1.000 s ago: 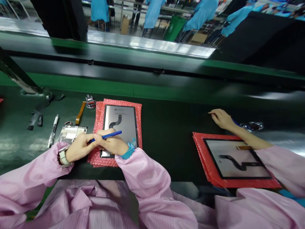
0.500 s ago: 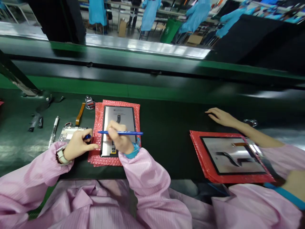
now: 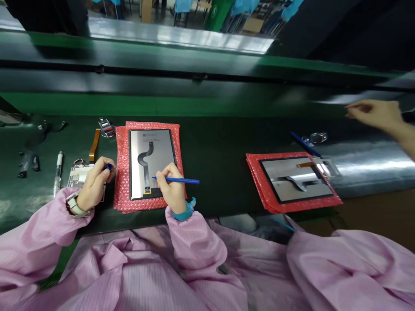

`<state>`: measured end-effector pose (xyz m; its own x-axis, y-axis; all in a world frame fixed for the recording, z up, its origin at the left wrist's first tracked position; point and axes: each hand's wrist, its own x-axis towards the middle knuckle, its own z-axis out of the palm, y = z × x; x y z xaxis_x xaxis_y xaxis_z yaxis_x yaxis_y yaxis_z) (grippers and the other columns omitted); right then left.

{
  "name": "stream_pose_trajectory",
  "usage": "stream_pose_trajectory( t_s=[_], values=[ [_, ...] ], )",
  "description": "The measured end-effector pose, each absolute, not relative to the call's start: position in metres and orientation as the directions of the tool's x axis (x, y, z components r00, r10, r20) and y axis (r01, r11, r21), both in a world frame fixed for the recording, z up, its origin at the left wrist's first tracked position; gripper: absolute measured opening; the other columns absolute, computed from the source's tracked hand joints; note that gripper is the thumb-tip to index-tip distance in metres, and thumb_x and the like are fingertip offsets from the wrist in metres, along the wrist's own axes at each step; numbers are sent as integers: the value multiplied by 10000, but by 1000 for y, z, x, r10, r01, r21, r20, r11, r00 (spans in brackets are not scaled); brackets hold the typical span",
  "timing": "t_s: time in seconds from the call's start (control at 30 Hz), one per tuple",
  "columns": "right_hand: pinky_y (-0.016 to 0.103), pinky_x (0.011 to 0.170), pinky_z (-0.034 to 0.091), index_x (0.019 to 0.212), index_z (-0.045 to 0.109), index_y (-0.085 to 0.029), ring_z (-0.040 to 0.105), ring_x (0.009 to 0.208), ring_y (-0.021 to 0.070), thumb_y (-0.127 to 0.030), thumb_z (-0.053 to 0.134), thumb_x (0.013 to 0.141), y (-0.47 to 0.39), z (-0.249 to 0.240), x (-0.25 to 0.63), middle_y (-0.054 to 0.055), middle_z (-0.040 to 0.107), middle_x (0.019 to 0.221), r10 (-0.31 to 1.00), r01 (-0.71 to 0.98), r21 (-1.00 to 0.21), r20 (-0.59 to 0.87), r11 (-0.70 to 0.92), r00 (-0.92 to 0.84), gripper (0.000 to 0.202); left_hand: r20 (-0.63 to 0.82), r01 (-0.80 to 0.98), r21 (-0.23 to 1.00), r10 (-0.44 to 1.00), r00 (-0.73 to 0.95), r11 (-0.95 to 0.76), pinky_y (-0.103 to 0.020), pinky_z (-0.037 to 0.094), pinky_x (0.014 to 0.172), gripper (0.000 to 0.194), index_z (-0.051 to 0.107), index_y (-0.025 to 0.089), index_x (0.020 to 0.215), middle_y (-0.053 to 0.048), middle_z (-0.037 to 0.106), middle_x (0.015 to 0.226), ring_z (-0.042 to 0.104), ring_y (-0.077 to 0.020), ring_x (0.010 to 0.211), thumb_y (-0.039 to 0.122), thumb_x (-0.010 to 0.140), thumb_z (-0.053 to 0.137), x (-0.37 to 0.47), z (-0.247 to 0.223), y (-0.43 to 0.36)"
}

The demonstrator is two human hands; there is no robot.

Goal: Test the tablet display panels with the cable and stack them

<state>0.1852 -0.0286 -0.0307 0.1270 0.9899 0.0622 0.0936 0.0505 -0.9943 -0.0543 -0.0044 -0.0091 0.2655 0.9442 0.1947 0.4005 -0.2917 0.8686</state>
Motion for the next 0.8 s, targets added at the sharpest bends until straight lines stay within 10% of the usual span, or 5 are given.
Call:
stream_pose_trajectory(
  t_s=[0.43,0.8],
  values=[
    [239,505,234,569,359,-211,322,487,64,-317,713,730,-27,-24,181,-81,342,515,992,214,-975,83,61,95,403,191,395,866,934,302,-305,-295,404,662,268,526,180,1088,-19,561,842,527,-164,725,384,1057,355,-53,-10,-7],
    [182,405,286,772,393,-234,409,427,62,-510,666,864,-41,-3,178,-89,482,537,995,-249,-968,-49,-26,86,399,290,315,787,770,568,-530,-311,506,868,402,627,169,1069,-90,667,993,630,-192,922,468,1087,358,-44,5,-5]
  ],
)
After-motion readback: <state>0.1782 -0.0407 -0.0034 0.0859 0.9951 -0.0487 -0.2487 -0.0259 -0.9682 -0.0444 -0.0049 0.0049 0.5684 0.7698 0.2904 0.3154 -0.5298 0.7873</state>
